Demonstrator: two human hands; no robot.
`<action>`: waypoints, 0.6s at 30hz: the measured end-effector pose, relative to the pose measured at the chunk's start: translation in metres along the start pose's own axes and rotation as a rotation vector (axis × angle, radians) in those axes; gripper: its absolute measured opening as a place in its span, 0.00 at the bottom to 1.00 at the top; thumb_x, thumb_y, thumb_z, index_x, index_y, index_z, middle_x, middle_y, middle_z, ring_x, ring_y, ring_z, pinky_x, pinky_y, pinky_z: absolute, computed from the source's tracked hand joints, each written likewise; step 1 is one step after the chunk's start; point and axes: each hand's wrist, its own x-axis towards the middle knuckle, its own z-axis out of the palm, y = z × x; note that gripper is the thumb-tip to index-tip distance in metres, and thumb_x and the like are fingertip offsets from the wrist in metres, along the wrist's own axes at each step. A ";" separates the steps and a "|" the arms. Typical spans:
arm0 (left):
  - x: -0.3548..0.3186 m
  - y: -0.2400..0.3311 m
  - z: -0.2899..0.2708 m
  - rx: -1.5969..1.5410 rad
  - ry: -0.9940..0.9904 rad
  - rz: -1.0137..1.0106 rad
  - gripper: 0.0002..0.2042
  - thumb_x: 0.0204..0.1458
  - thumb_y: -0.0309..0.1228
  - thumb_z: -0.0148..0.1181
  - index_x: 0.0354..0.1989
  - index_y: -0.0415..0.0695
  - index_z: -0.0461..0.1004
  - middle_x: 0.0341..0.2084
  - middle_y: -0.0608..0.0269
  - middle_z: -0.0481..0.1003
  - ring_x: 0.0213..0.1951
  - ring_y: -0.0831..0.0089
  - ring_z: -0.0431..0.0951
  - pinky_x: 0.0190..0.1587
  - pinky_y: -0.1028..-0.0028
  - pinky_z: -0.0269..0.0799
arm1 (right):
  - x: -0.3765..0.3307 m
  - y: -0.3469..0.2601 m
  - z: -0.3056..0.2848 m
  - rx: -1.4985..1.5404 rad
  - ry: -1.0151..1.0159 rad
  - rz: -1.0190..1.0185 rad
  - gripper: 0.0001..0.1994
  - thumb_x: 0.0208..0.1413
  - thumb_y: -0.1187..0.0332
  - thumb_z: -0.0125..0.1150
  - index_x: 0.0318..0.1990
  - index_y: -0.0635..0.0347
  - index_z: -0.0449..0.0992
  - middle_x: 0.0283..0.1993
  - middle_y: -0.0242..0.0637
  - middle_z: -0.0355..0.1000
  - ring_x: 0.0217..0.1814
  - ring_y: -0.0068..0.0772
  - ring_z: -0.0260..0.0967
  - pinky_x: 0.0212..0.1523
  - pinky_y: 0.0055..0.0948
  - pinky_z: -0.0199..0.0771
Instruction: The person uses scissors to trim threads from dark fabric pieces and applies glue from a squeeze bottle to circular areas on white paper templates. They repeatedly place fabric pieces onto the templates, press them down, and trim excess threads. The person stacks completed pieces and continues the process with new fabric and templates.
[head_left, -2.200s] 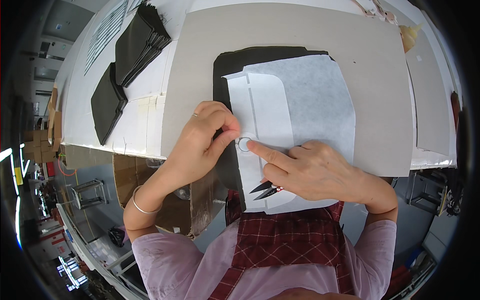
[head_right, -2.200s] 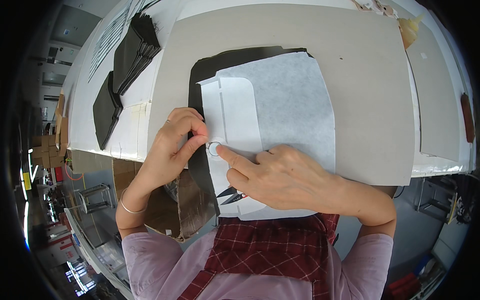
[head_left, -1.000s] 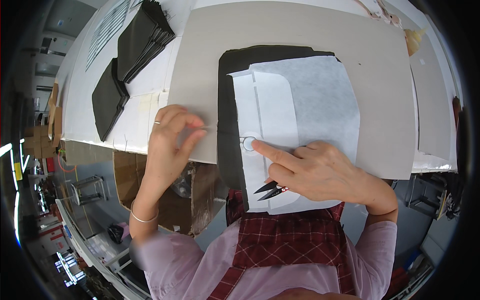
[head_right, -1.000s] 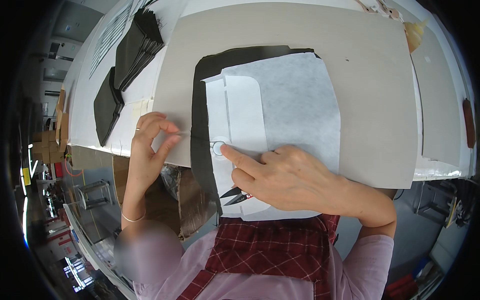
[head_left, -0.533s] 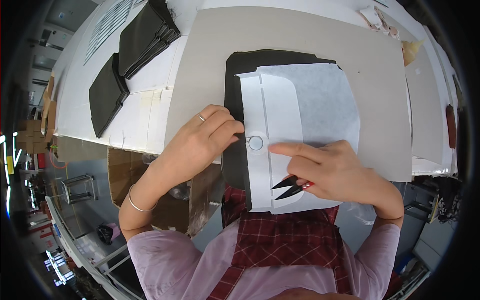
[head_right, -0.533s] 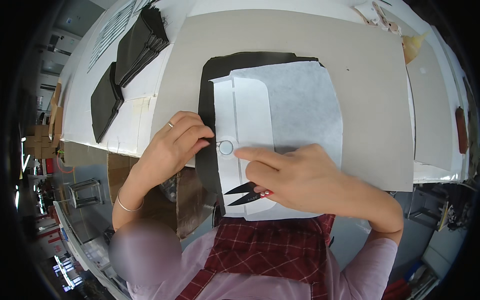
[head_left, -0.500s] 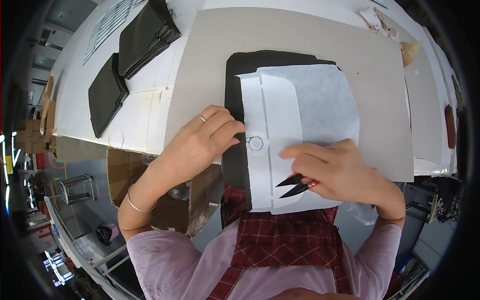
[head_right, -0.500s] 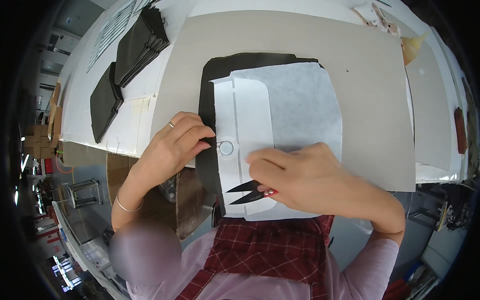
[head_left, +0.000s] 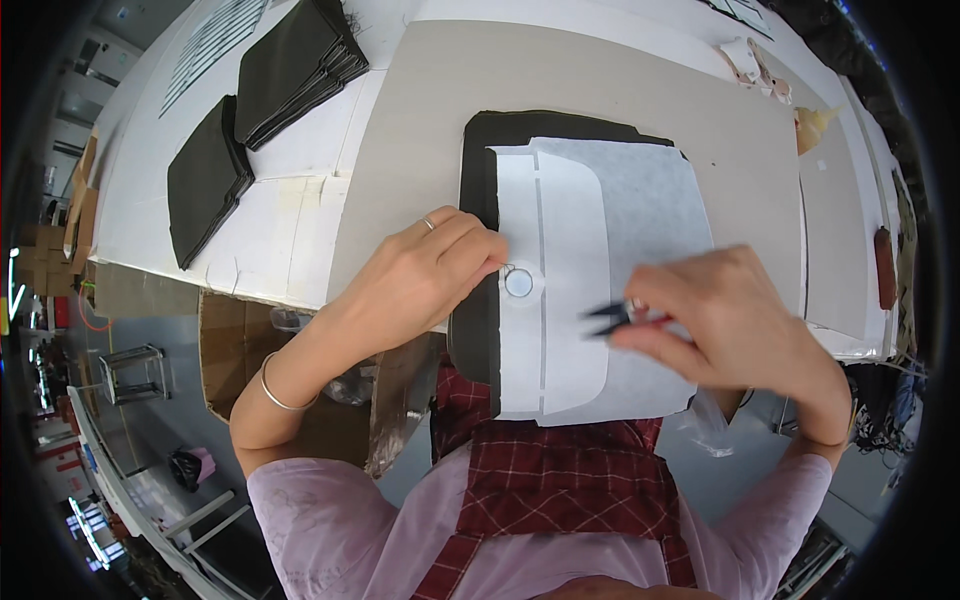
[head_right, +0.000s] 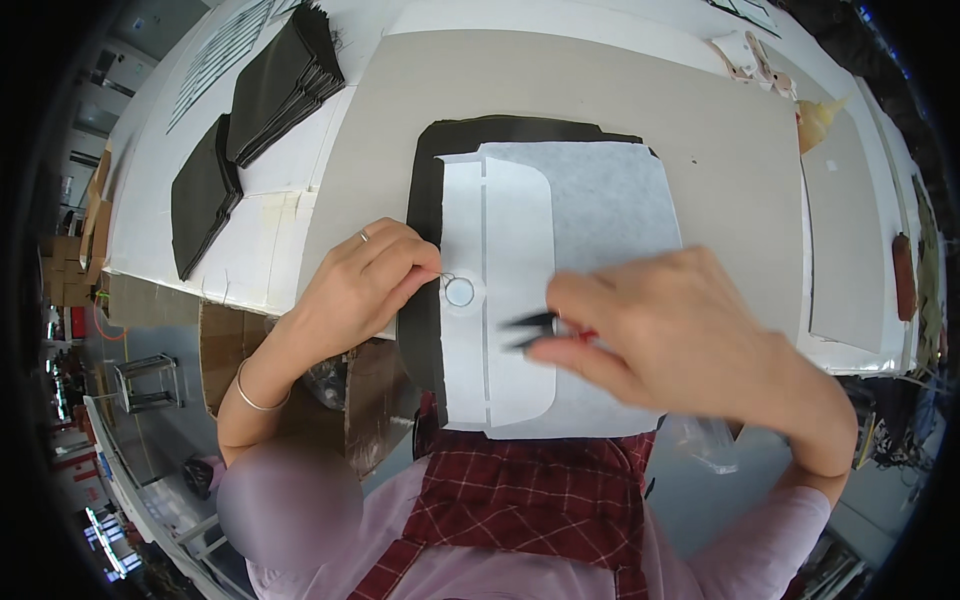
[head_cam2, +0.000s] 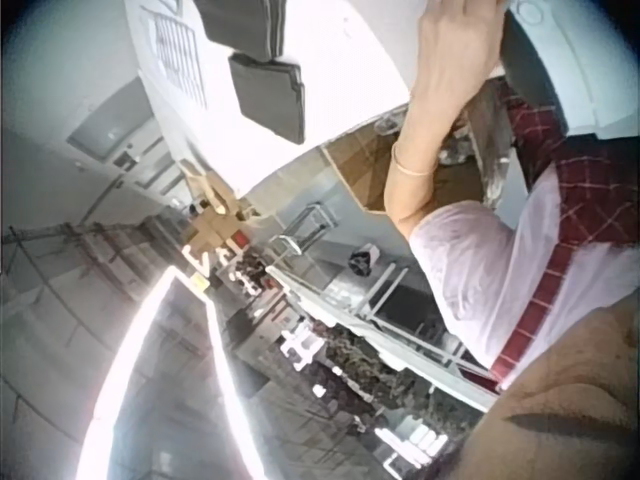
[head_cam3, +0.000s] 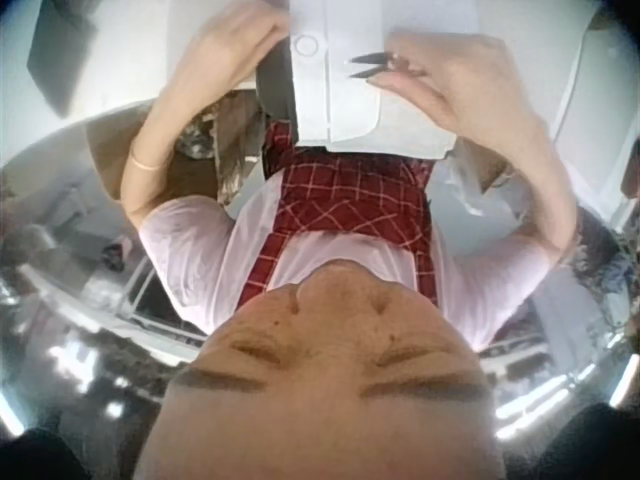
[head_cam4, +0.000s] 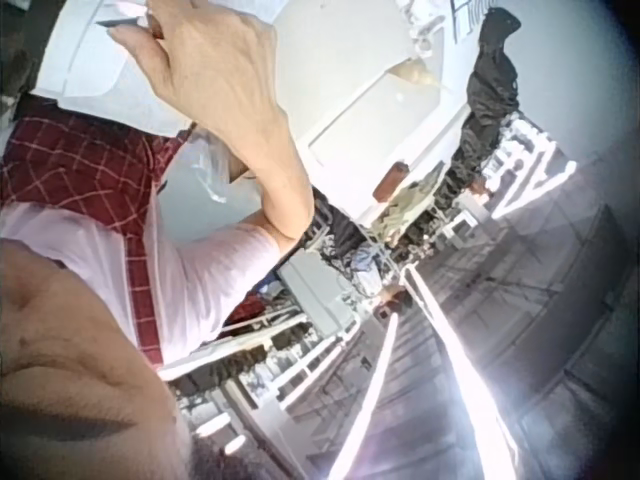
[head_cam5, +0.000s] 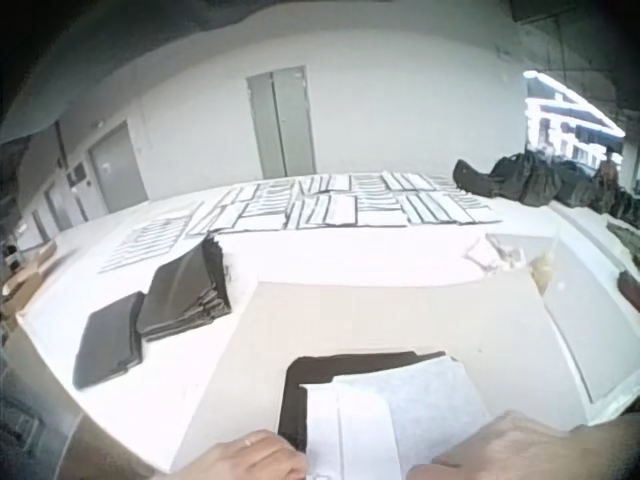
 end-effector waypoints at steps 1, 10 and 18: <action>0.000 0.000 0.000 0.018 0.012 0.015 0.07 0.48 0.21 0.64 0.34 0.41 0.73 0.29 0.61 0.73 0.34 0.62 0.77 0.34 0.68 0.76 | 0.012 0.008 0.004 -0.012 0.051 -0.022 0.18 0.61 0.51 0.61 0.28 0.57 0.72 0.13 0.37 0.65 0.16 0.45 0.65 0.21 0.38 0.63; 0.005 -0.004 0.001 -0.074 0.008 -0.044 0.07 0.52 0.21 0.65 0.36 0.41 0.74 0.28 0.59 0.77 0.32 0.59 0.79 0.35 0.65 0.75 | 0.082 0.035 0.018 0.050 -0.153 -0.043 0.25 0.63 0.52 0.58 0.18 0.61 0.68 0.12 0.40 0.60 0.16 0.47 0.58 0.23 0.42 0.57; 0.006 -0.006 0.002 -0.085 0.016 -0.044 0.06 0.53 0.21 0.64 0.36 0.40 0.73 0.28 0.59 0.77 0.31 0.59 0.79 0.34 0.66 0.75 | 0.092 0.035 0.021 0.042 -0.177 -0.083 0.25 0.62 0.53 0.58 0.16 0.60 0.67 0.11 0.39 0.58 0.16 0.44 0.56 0.23 0.41 0.55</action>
